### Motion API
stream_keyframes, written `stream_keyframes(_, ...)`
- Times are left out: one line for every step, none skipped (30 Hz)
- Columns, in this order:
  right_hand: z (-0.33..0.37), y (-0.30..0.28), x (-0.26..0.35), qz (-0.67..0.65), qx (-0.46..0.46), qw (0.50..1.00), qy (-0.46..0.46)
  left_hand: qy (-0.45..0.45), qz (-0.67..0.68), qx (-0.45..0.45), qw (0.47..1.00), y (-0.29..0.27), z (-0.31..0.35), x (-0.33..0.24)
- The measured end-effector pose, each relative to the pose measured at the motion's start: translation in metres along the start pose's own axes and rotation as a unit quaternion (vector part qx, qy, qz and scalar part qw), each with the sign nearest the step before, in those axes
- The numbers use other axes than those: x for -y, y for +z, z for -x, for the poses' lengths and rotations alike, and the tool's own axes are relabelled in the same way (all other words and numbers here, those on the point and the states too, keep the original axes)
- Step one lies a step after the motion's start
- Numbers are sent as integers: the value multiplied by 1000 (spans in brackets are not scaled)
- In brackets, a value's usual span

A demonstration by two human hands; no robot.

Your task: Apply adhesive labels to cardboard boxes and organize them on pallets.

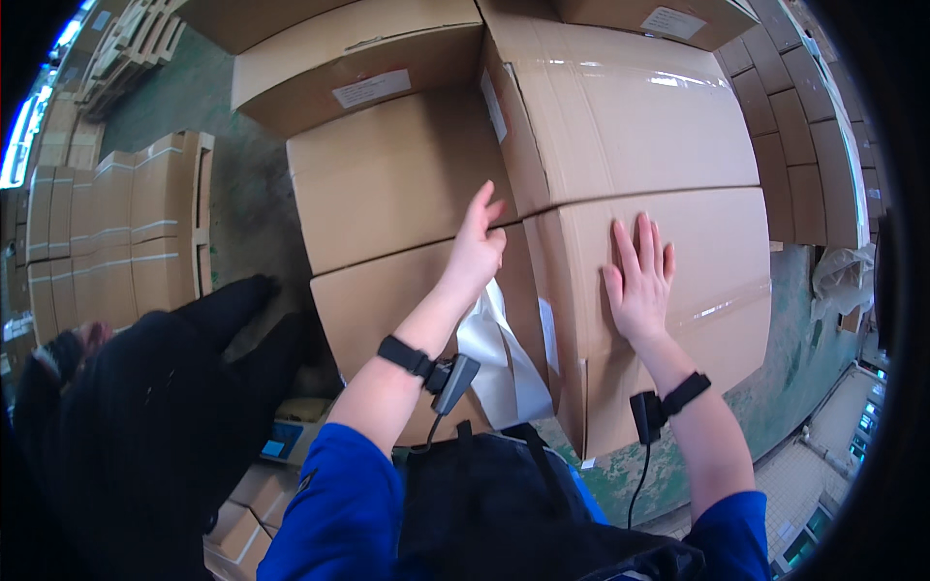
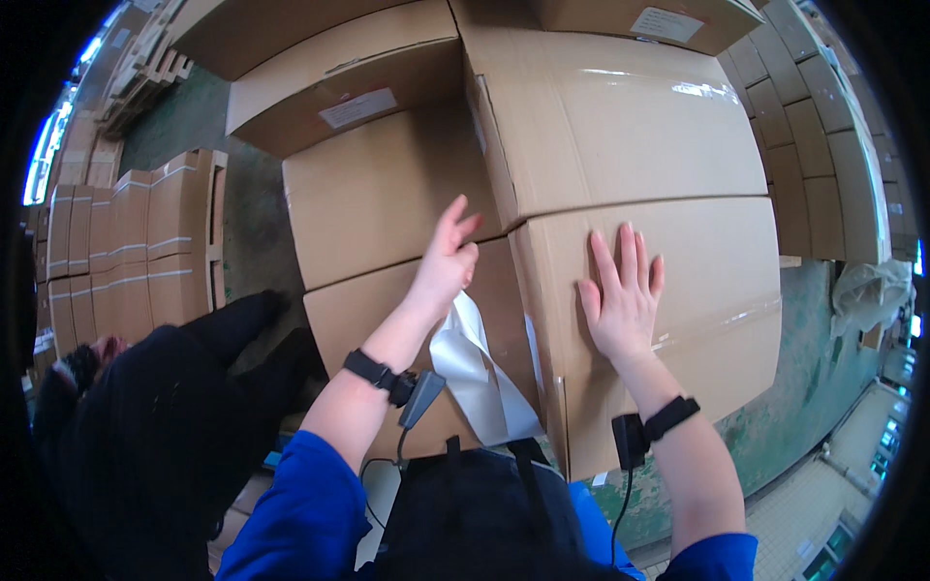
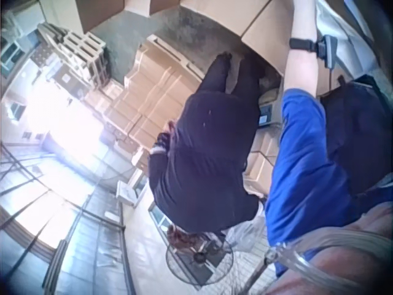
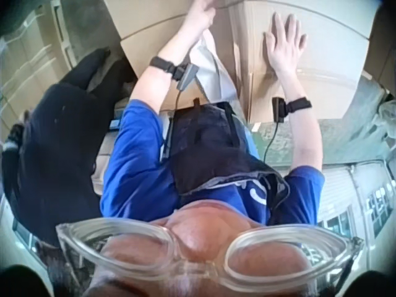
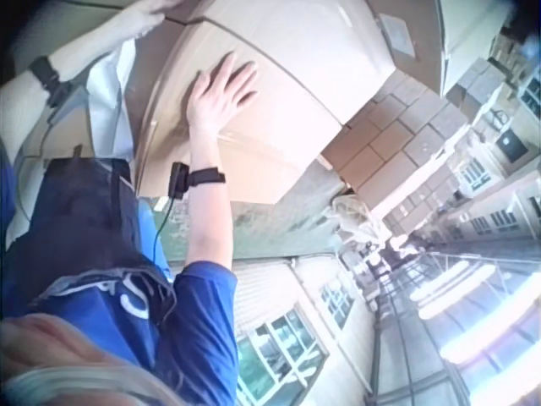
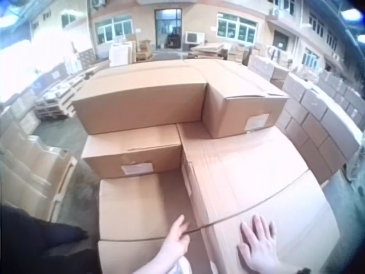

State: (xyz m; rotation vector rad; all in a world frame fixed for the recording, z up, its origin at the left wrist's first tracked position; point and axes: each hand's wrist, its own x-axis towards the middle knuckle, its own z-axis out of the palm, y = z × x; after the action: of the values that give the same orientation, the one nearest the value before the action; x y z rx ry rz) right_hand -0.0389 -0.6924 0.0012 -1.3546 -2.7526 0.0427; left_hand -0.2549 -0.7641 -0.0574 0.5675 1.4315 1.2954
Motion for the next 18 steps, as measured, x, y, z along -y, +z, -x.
stream_keyframes(1,5,-2,8,-18,1000,-3,11,110,-28,994,1,24,-17)
stream_keyframes(3,7,-6,16,-33,999,-4,51,122,-31,991,2,48,-42)
stream_keyframes(4,9,-9,14,-52,999,-6,90,132,-35,987,2,72,-71)
stream_keyframes(6,11,-11,11,-70,997,-8,136,150,-33,979,1,99,-98)
stream_keyframes(7,10,-13,7,-82,997,-8,184,167,-33,968,2,128,-123)
stream_keyframes(13,4,-12,2,-97,995,-11,246,164,-37,954,5,162,-146)
stream_keyframes(23,-3,-9,-9,-101,995,-16,311,158,-39,936,5,189,-166)
stream_keyframes(36,-10,-10,-203,-5,978,-52,348,155,-17,925,7,210,-180)
stream_keyframes(54,-20,-7,-392,95,910,-95,382,149,-3,912,9,236,-193)
stream_keyframes(81,-45,19,-489,176,842,-144,405,149,-13,902,5,273,-208)
stream_keyframes(115,-70,37,-567,250,763,-184,428,155,-13,890,3,301,-222)
stream_keyframes(143,-81,40,-590,306,720,-198,425,161,10,891,0,328,-236)
stream_keyframes(169,-103,55,-604,369,663,-245,440,150,8,885,-3,389,-261)
stream_keyframes(190,-98,38,-604,362,675,-221,416,193,77,885,-3,384,-264)
stream_keyframes(203,-99,28,-622,414,627,-222,422,184,80,884,7,399,-278)
stream_keyframes(222,-109,28,-632,474,565,-237,421,204,72,881,7,435,-298)
stream_keyframes(233,-119,24,-599,477,587,-264,418,229,70,876,0,457,-314)
stream_keyframes(247,-123,21,-572,438,618,-314,377,202,85,900,7,476,-329)
